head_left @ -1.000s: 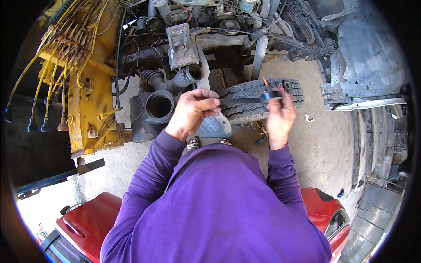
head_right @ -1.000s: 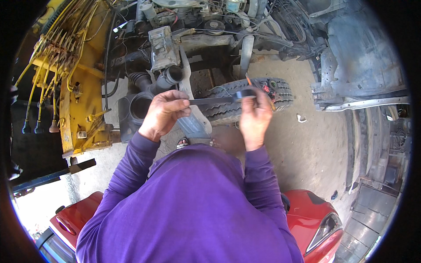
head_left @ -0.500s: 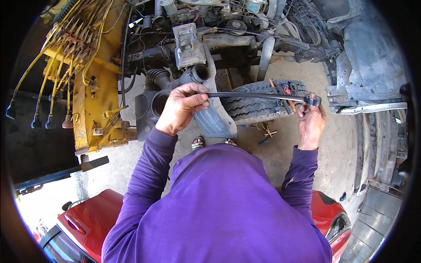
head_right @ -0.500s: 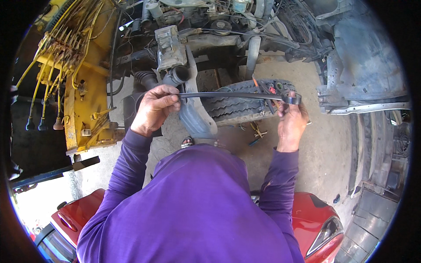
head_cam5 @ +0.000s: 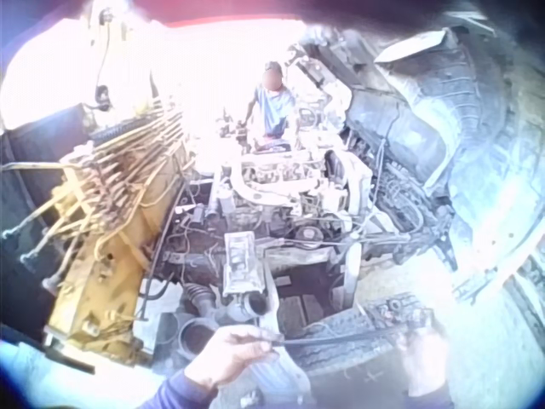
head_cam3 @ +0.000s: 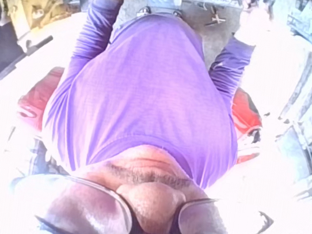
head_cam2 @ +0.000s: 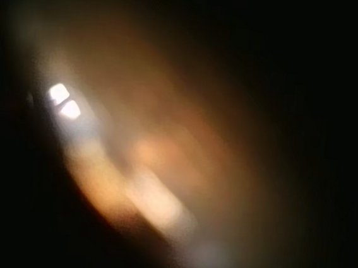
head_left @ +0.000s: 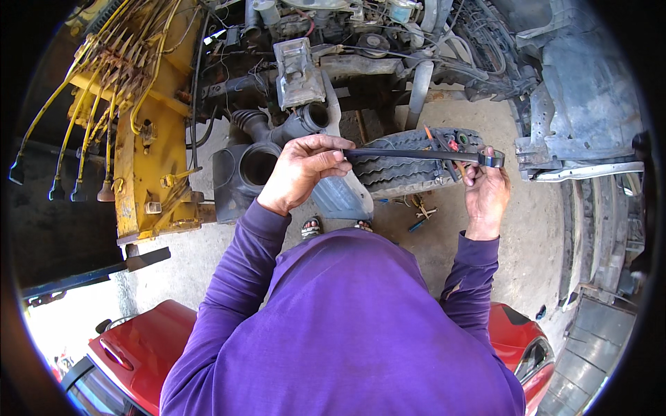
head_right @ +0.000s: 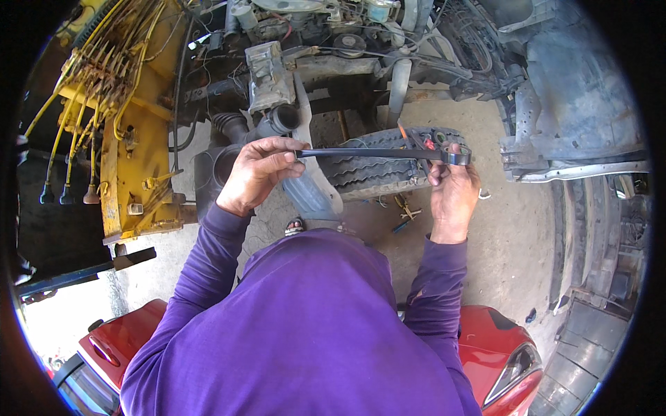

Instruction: The person works on a vehicle's engine wiring, stripping and twisting wires, then wrapping connections with electrical tape. The person handles a small black component and continues to secure the wiring.

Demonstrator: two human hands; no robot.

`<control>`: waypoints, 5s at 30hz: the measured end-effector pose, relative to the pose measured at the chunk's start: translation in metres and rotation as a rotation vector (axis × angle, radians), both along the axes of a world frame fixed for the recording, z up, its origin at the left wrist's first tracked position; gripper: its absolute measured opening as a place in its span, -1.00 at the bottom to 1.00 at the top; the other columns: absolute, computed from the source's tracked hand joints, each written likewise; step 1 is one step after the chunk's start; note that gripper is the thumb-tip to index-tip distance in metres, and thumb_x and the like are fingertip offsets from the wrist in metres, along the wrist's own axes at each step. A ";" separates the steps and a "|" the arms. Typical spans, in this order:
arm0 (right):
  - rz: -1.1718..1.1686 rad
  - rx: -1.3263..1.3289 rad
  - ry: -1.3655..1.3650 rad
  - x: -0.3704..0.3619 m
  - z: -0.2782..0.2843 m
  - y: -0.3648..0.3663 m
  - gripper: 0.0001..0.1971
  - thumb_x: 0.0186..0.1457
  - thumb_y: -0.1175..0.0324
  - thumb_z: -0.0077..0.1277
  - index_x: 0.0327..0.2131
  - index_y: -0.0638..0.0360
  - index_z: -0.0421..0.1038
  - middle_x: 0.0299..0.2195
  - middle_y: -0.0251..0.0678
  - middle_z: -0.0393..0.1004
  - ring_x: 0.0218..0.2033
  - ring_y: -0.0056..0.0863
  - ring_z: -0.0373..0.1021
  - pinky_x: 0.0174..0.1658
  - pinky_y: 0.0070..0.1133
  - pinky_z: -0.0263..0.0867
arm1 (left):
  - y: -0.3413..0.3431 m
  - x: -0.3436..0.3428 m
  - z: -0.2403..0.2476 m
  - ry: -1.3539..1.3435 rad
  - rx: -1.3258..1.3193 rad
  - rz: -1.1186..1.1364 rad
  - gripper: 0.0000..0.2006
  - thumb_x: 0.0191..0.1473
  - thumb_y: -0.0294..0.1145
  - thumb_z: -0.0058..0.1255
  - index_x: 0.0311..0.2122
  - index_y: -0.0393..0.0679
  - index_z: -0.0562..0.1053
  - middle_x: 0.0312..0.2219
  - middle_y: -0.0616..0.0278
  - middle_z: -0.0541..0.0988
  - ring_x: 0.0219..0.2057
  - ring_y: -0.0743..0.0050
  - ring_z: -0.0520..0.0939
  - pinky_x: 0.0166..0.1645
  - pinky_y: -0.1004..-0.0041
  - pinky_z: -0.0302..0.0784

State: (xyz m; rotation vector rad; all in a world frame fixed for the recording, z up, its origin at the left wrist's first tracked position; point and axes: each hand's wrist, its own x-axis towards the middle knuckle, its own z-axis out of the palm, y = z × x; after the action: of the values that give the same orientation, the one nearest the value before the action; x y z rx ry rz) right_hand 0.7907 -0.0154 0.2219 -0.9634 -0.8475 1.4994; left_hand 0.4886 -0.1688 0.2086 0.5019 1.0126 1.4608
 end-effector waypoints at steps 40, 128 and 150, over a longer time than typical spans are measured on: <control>0.078 -0.019 0.030 -0.027 0.001 -0.016 -0.72 0.24 0.26 0.17 -0.23 0.34 0.46 -0.49 -0.32 0.46 -0.58 -0.59 0.34 -0.55 -0.66 0.17 | 0.016 0.018 -0.005 0.074 0.036 -0.010 -0.78 0.11 -0.60 0.19 -0.10 -0.33 0.56 -0.29 0.15 0.65 -0.34 0.41 0.69 -0.16 0.45 0.66; 0.314 -0.079 -0.039 -0.093 -0.014 -0.052 -0.79 0.27 0.25 0.12 -0.28 0.20 0.42 -0.50 -0.41 0.45 -0.60 -0.65 0.33 -0.55 -0.70 0.17 | 0.029 0.056 0.002 0.087 0.121 0.048 -0.80 0.12 -0.59 0.17 -0.12 -0.33 0.57 -0.36 0.19 0.66 -0.37 0.53 0.66 -0.22 0.56 0.60; 0.079 1.266 -1.101 -0.095 -0.006 -0.059 -0.62 -0.04 0.58 0.18 -0.08 0.15 0.52 -0.24 -0.16 0.39 -0.27 -0.26 0.42 -0.18 -0.41 0.38 | 0.027 0.049 -0.007 -0.108 -0.029 0.049 -0.82 0.08 -0.60 0.20 -0.18 -0.29 0.53 -0.34 0.16 0.65 -0.36 0.42 0.69 -0.17 0.44 0.68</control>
State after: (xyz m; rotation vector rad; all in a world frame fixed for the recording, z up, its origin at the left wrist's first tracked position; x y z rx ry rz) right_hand 0.6960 -0.0740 0.2163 -0.6557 -2.2221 0.1071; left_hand 0.5379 -0.1415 0.2019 0.3757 0.9643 1.4986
